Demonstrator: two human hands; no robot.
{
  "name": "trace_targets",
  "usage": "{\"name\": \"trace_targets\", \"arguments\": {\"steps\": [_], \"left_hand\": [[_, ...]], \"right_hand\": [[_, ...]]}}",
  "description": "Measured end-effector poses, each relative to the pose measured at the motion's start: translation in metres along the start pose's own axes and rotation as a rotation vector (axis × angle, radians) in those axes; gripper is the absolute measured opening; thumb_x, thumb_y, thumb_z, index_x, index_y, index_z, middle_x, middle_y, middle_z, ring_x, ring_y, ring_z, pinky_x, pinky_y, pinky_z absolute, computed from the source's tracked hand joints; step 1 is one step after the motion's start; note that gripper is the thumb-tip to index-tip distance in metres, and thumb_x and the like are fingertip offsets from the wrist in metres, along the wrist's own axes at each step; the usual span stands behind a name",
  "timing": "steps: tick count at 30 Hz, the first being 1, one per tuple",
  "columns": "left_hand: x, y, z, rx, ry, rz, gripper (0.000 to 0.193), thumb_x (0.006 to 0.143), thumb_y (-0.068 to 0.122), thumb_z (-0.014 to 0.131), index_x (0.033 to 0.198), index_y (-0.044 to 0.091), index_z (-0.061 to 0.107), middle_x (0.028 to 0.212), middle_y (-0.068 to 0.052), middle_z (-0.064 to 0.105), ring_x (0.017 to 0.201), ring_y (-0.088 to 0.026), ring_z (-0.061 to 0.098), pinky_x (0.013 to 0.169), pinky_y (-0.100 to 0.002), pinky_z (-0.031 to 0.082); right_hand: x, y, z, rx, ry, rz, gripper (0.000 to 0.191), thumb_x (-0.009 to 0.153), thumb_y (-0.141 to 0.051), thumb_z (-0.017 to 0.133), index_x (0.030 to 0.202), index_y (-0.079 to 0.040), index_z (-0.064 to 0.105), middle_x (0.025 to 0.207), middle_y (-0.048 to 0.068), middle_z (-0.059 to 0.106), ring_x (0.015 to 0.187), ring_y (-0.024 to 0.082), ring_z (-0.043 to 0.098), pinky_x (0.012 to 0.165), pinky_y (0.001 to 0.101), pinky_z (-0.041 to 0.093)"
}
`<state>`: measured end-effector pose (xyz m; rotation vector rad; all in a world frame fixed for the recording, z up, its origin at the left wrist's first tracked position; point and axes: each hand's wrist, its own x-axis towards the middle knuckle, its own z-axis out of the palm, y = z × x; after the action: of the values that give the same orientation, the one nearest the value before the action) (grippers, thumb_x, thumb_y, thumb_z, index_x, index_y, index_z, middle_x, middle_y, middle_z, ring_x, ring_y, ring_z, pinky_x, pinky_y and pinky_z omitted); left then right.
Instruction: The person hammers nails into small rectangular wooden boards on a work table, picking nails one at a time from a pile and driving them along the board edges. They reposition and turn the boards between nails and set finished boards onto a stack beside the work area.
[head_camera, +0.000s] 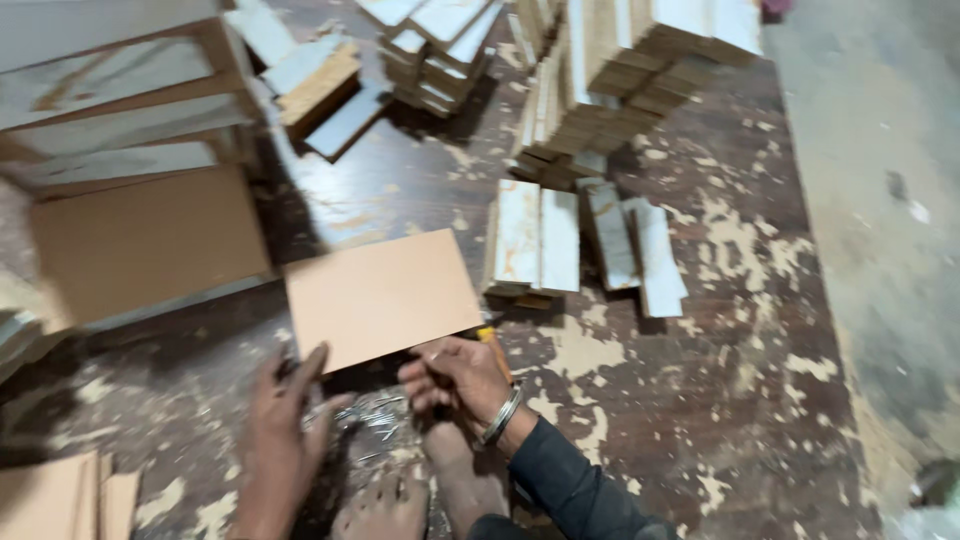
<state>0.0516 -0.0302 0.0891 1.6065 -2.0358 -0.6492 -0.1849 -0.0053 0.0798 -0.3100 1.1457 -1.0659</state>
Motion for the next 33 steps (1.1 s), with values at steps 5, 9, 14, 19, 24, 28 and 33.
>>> {"name": "trace_targets", "arguments": {"steps": [5,9,14,19,24,28,33], "left_hand": [[0.021,-0.014,0.007,0.138,-0.066,0.007,0.073,0.074,0.035,0.08,0.143,0.023,0.057,0.142,-0.028,0.054,0.119,-0.045,0.061,0.091,-0.052,0.056],[0.024,-0.013,0.01,0.171,-0.134,-0.042,0.069,0.082,0.031,0.076,0.148,0.027,0.055,0.133,-0.021,0.063,0.107,-0.038,0.07,0.088,-0.047,0.06],[0.029,-0.006,0.005,0.019,-0.086,-0.11,0.061,0.082,0.026,0.075,0.142,0.027,0.062,0.119,-0.012,0.073,0.092,-0.027,0.076,0.086,-0.041,0.062],[0.037,-0.001,-0.012,-0.205,0.069,0.047,0.055,0.08,0.017,0.079,0.133,0.009,0.067,0.115,-0.019,0.073,0.093,-0.033,0.074,0.078,-0.039,0.06],[0.049,0.003,-0.025,-0.23,0.146,-0.017,0.044,0.083,0.02,0.079,0.124,0.006,0.071,0.116,-0.018,0.073,0.094,-0.031,0.075,0.081,-0.04,0.059],[0.047,0.003,-0.024,-0.221,0.242,0.049,0.038,0.087,0.019,0.079,0.121,0.004,0.072,0.116,-0.019,0.074,0.1,-0.035,0.073,0.085,-0.042,0.057],[0.037,-0.004,-0.018,-0.224,0.3,0.023,0.037,0.087,0.014,0.077,0.123,0.008,0.073,0.114,-0.018,0.074,0.101,-0.035,0.072,0.086,-0.042,0.057]], "right_hand": [[-0.029,-0.028,-0.083,-0.544,0.551,-0.641,0.013,0.095,-0.016,0.068,0.102,-0.007,0.074,0.081,0.009,0.077,0.066,0.013,0.072,0.056,0.027,0.06],[-0.048,-0.09,-0.173,-1.368,1.388,-0.675,0.054,0.074,-0.039,0.089,0.113,-0.007,0.068,0.11,0.016,0.069,0.101,0.03,0.064,0.086,0.0477,0.054],[-0.051,-0.101,-0.229,-1.585,1.202,-0.728,0.068,0.075,-0.04,0.088,0.125,0.0,0.066,0.111,0.019,0.07,0.101,0.038,0.065,0.088,0.0514,0.053],[-0.077,-0.067,-0.26,-0.873,1.234,-0.803,0.044,0.095,-0.035,0.069,0.125,-0.003,0.076,0.101,0.012,0.075,0.092,0.028,0.074,0.08,0.0433,0.057],[-0.124,-0.023,-0.285,-0.255,0.963,-0.402,0.037,0.093,-0.024,0.067,0.116,0.002,0.077,0.095,0.014,0.077,0.084,0.024,0.072,0.073,0.0375,0.056],[-0.116,0.028,-0.237,-0.395,0.55,-0.313,0.033,0.091,-0.016,0.065,0.11,0.006,0.078,0.091,0.015,0.078,0.078,0.02,0.071,0.067,0.0328,0.055],[-0.04,0.015,-0.128,-1.089,0.209,-0.29,0.034,0.089,-0.027,0.069,0.114,-0.006,0.081,0.077,0.008,0.079,0.064,0.015,0.071,0.06,0.0301,0.056]]}}
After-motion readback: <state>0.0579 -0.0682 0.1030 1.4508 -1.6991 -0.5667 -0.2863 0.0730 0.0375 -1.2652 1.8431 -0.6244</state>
